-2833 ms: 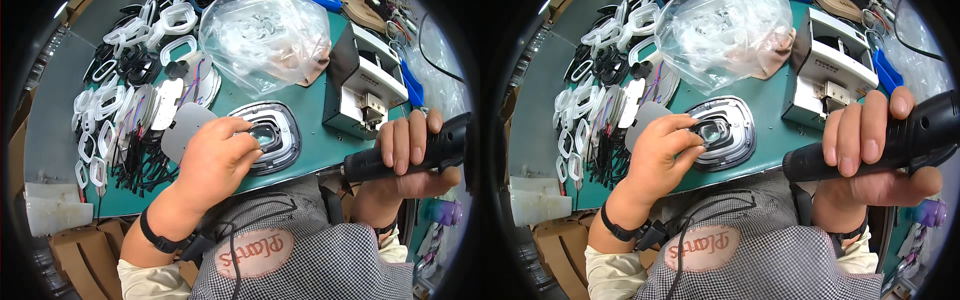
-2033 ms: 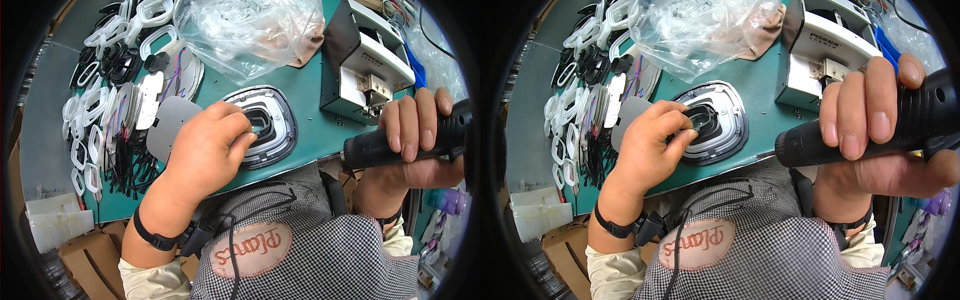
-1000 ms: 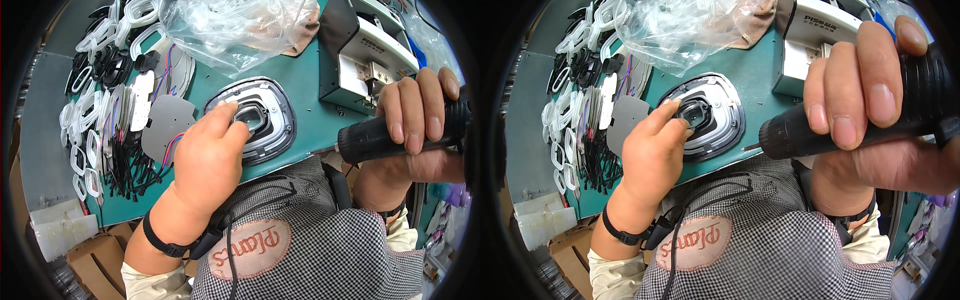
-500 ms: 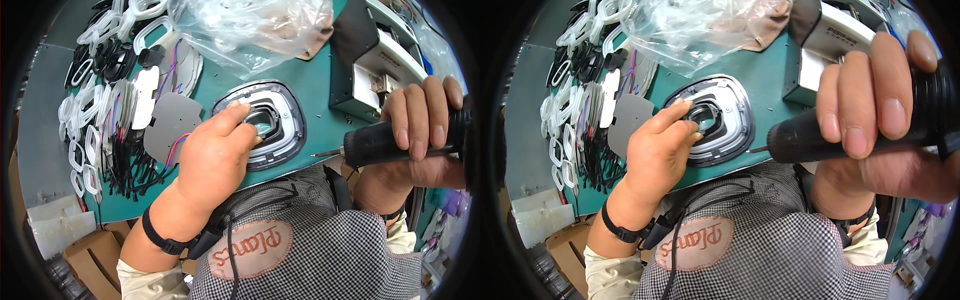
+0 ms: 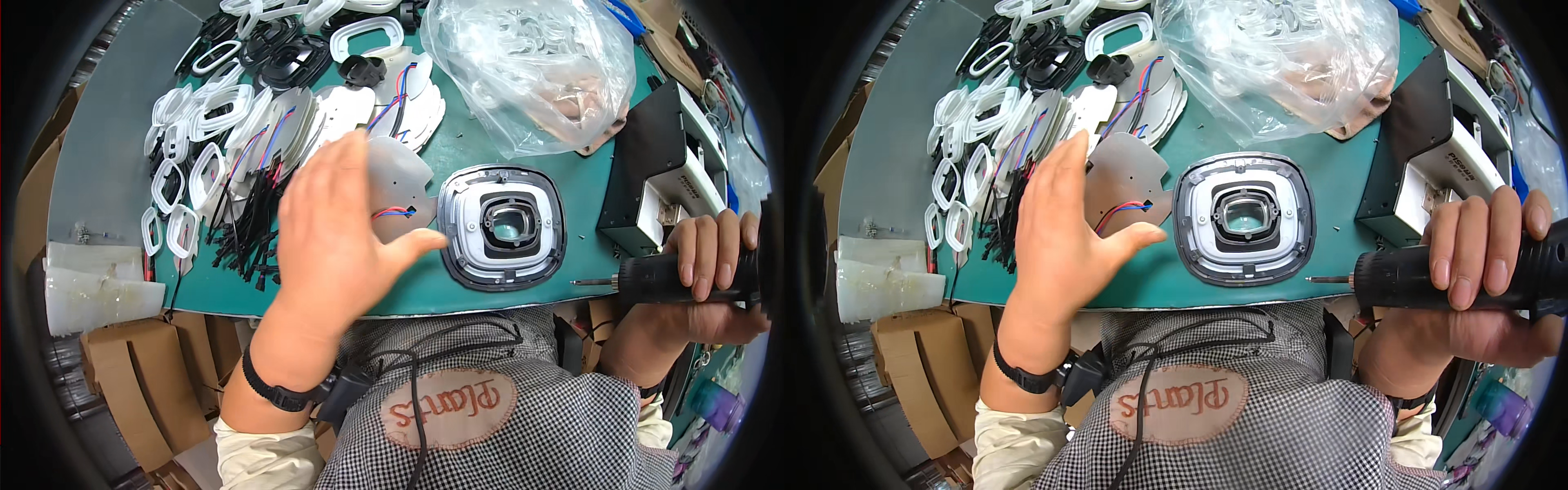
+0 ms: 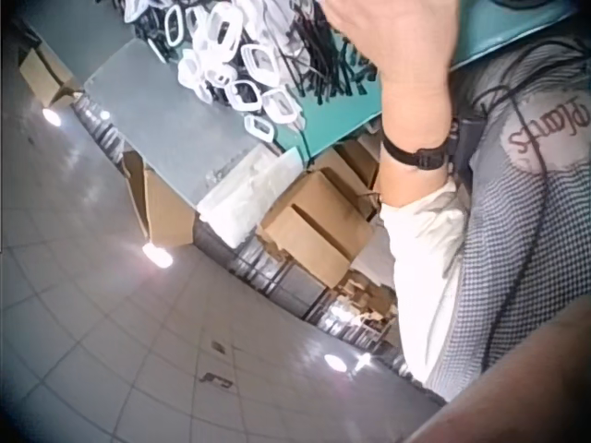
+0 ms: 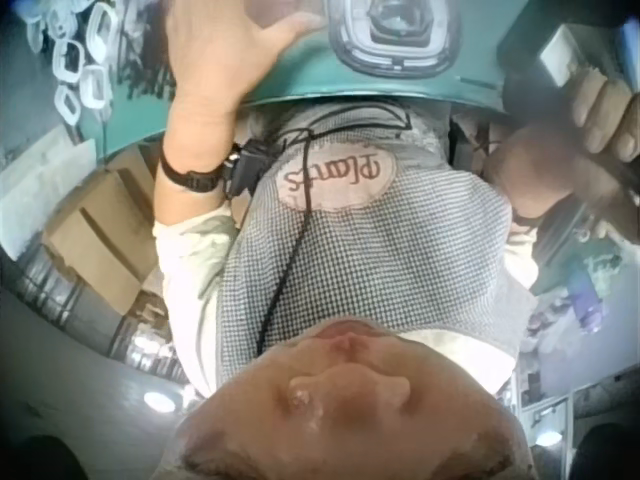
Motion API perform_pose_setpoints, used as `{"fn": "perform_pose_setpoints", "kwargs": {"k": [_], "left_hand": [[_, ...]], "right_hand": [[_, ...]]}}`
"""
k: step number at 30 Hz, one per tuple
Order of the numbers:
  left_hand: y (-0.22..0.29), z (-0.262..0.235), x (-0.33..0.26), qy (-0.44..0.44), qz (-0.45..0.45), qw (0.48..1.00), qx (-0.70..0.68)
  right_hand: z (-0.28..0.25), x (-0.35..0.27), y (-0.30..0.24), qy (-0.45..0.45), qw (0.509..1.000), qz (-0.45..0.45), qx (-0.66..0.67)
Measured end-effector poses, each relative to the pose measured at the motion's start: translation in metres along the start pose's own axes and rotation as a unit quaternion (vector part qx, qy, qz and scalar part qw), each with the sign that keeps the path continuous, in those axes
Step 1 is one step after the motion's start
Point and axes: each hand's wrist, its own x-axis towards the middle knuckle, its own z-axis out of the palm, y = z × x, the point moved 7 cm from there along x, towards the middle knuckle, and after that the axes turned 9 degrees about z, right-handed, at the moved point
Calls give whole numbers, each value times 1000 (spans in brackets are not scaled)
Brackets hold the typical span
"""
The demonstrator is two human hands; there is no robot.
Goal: Assembling plastic housings with internal electronic parts and screws using an electric screwdriver.
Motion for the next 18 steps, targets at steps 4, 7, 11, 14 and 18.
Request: {"fn": "perform_pose_setpoints", "kwargs": {"k": [4, 7, 11, 14, 18], "left_hand": [[-20, 22, -17, -120, -121, 985, 39], [-18, 35, -23, -101, -107, 988, 50], [-20, 39, -27, -81, -101, 991, 43], [-18, 37, -22, -97, -120, 987, 44], [-15, 36, -28, -89, -124, 985, 80]], "right_hand": [[2, 1, 2, 5, 1000, 7, 18], [5, 0, 2, 4, 1000, 3, 15], [3, -3, -1, 7, 1000, -6, 16], [3, -5, -7, 12, 1000, -9, 1], [1, -7, -5, 15, 1000, -16, -2]]}}
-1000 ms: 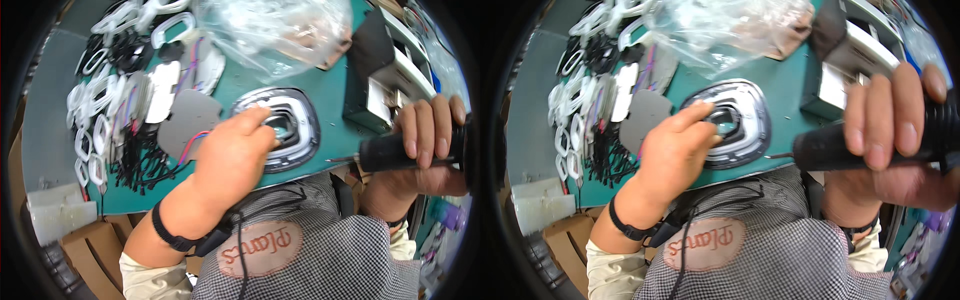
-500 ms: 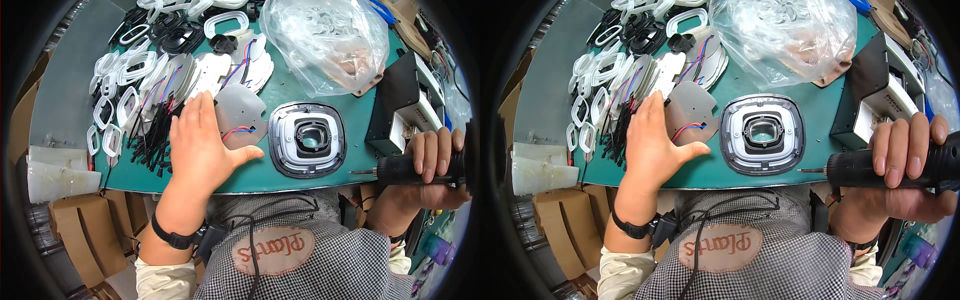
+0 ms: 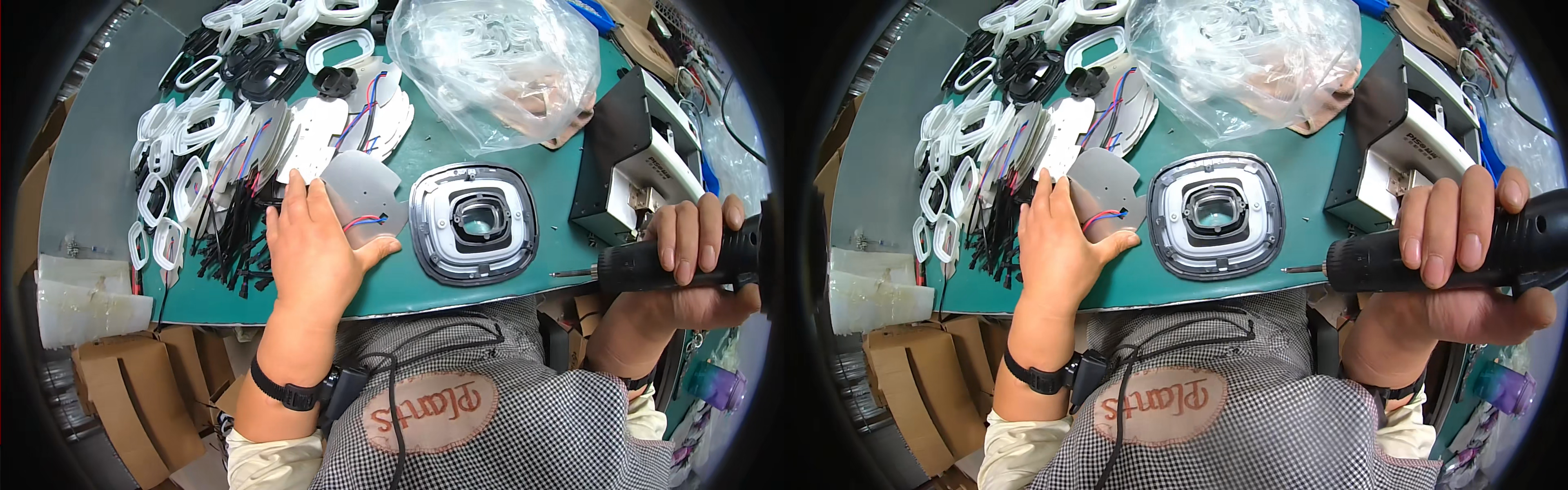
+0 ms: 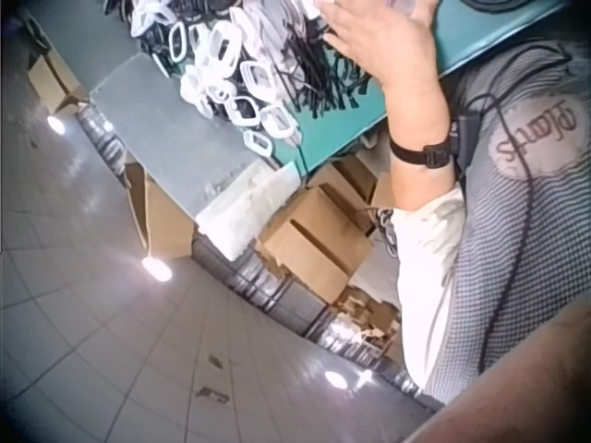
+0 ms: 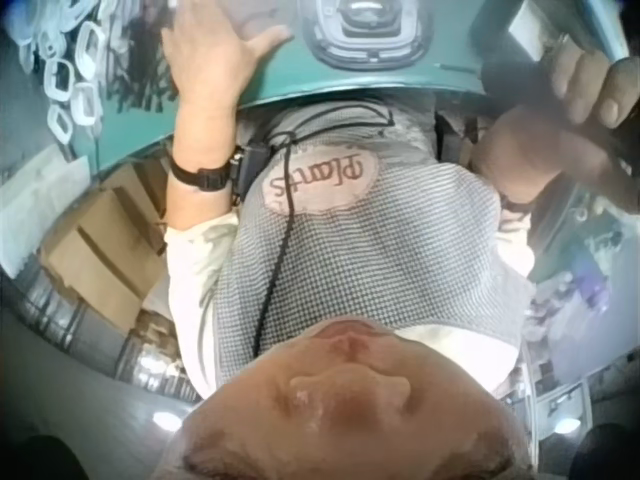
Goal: Assembling plastic housings with internal electronic parts and screws using an electric screwdriver.
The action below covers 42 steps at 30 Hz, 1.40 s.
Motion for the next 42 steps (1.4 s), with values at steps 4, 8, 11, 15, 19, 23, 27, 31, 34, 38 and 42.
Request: {"fn": "perform_pose_setpoints", "kwargs": {"k": [4, 8, 11, 15, 19, 23, 27, 31, 34, 38, 42], "left_hand": [[-4, 4, -7, -2, -24, 999, 32], [12, -15, -5, 82, 41, 995, 47], [13, -23, -1, 45, 23, 999, -6], [12, -26, 3, 19, 47, 998, 24], [10, -25, 5, -16, 42, 998, 41], [7, -33, 10, -18, 45, 998, 36], [-2, -53, 12, 34, 69, 989, -129], [15, -54, 18, 2, 156, 948, -276], [42, -52, 24, -33, 189, 949, -250], [74, -41, 30, -50, 241, 942, -229], [93, -33, 36, -62, 252, 933, -251]], "right_hand": [[-1, -1, -4, -11, 1000, -5, 0], [-5, -2, -9, -7, 1000, 4, -5], [-3, 0, -9, -22, 1000, 6, -8], [0, 0, -7, -25, 1000, 4, -17], [1, 1, -4, -12, 1000, 4, -18], [2, 3, -9, -14, 1000, 3, -20], [5, 10, -7, -46, 999, -2, -6], [-5, 17, -18, -63, 997, -13, -40], [3, 21, -16, -92, 995, -16, -46], [13, 23, -7, -115, 991, -16, -68], [22, 22, 2, -119, 988, -12, -95]]}}
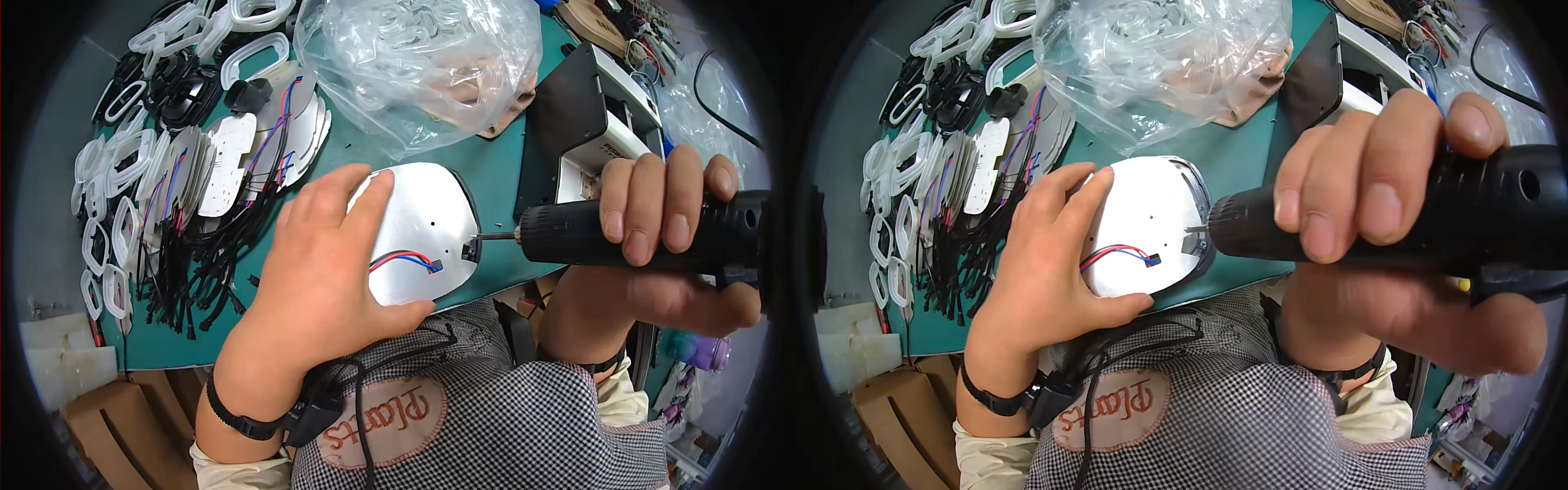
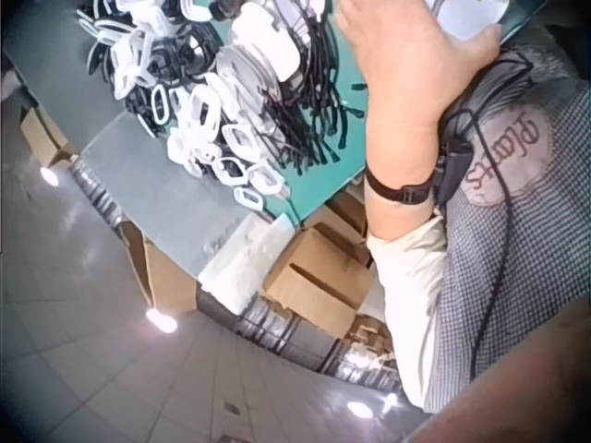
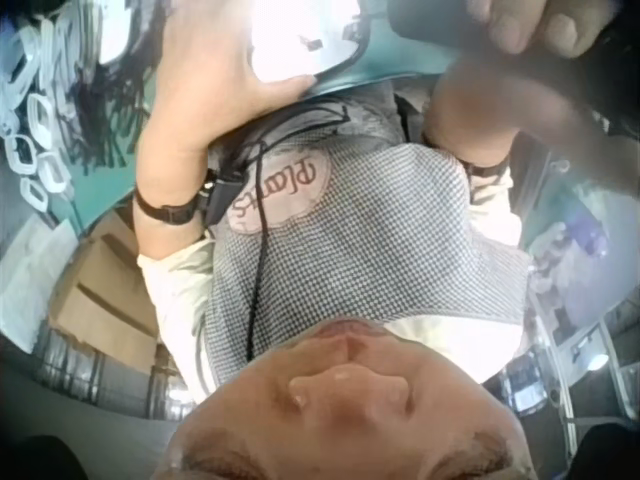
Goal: Assembling plastic housings with internal electronic parts and screws using an electric screwdriver.
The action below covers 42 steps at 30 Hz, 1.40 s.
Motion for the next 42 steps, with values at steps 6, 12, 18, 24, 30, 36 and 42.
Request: {"fn": "perform_pose_setpoints", "kwargs": {"k": [6, 12, 18, 24, 30, 36, 42], "left_hand": [[-1, 10, 4, -14, -1, 1000, -1], [1, 13, 8, -7, 4, 1000, -17], [1, 14, 8, -6, 0, 1000, -6], [3, 14, 8, -6, 0, 1000, -7], [1, 13, 5, 1, -1, 1000, -15], [-1, 16, 1, 1, -7, 1000, -26], [-2, 18, 0, 9, -5, 999, -31]], "right_hand": [[8, 5, 21, -32, 999, -20, 7], [6, 2, 29, 39, 999, 24, 7], [6, 4, 34, 37, 999, 18, 5], [7, 7, 40, -12, 1000, -8, -22], [19, 7, 47, 14, 996, 15, -84], [28, 11, 52, -30, 995, 25, -90], [32, 26, 51, -126, 987, 56, -83]]}}
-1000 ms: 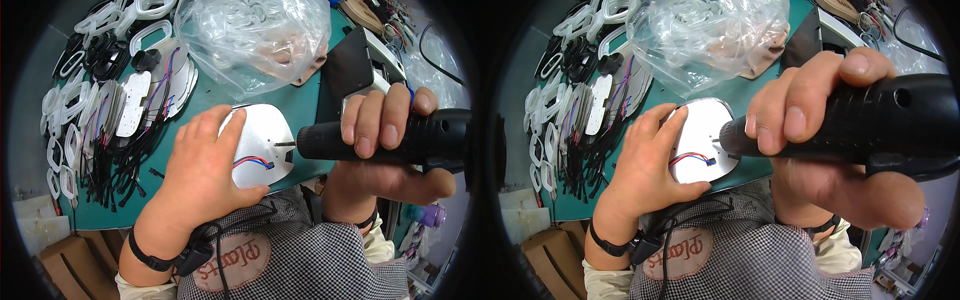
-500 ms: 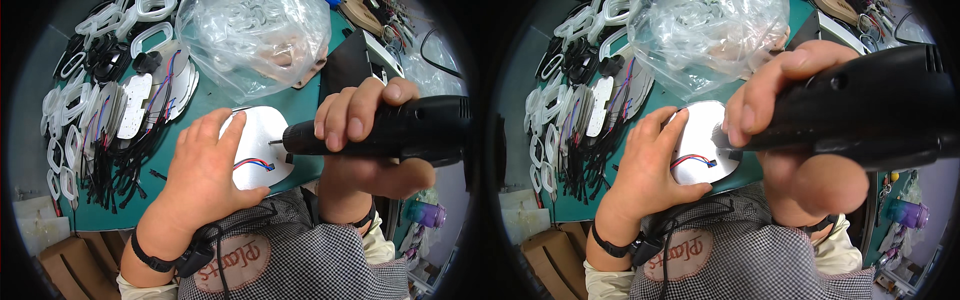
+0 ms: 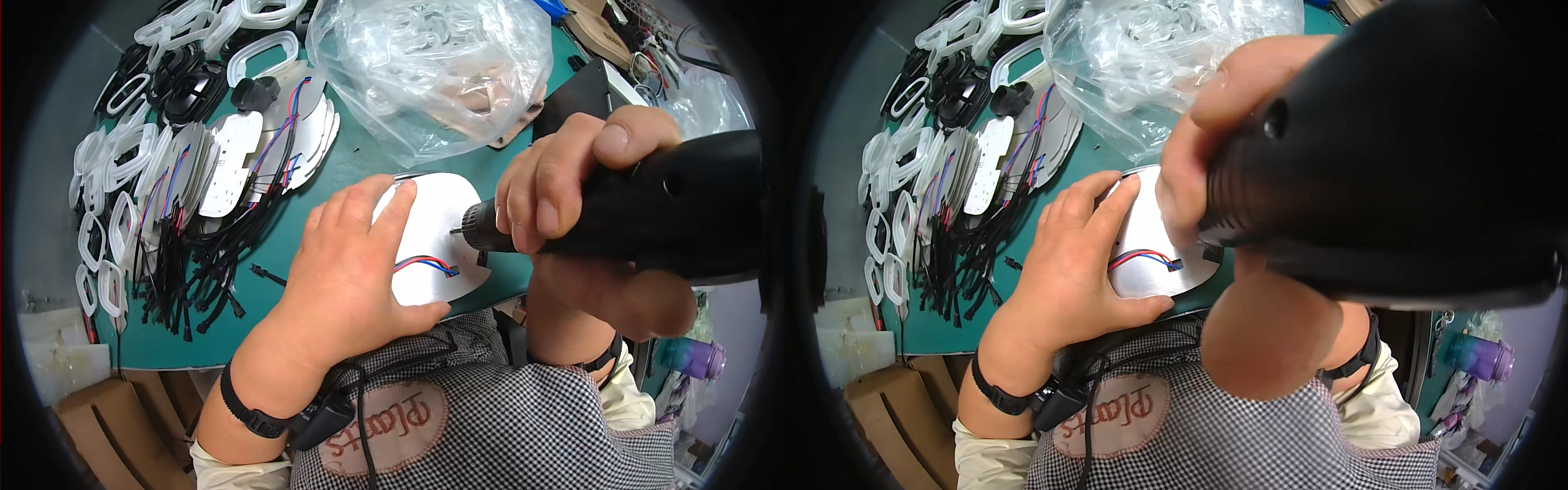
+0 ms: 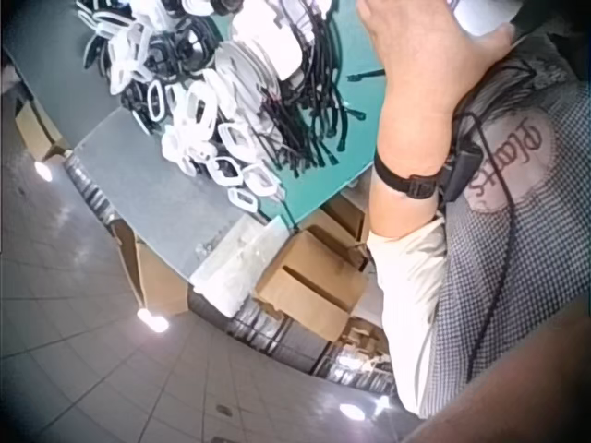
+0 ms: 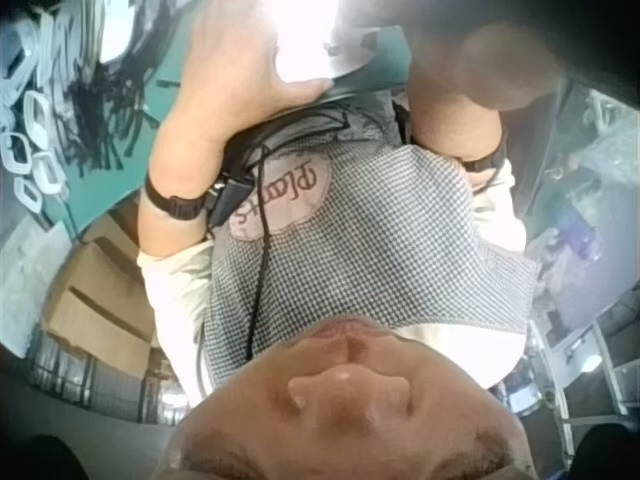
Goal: Assembling plastic housings with internal electronic parts and screws using an electric screwdriver.
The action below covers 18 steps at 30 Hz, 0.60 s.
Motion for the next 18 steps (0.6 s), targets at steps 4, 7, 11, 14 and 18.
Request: {"fn": "perform_pose_setpoints", "kwargs": {"k": [4, 7, 11, 14, 18], "left_hand": [[1, 1, 0, 4, 3, 1000, 6], [0, 1, 1, 8, 7, 1000, 10], [-3, 3, -1, 13, 4, 1000, 13], [-3, 5, -2, 16, 8, 1000, 7], [-3, 9, -1, 4, 2, 1000, 12]], "right_hand": [[2, 5, -1, -78, 997, 1, -16], [-2, 3, 7, -7, 1000, 18, 0], [-6, -7, 18, 122, 991, 52, 16], [-7, -13, 16, 166, 984, 59, 8], [-10, -21, 13, 265, 961, 66, -36]]}}
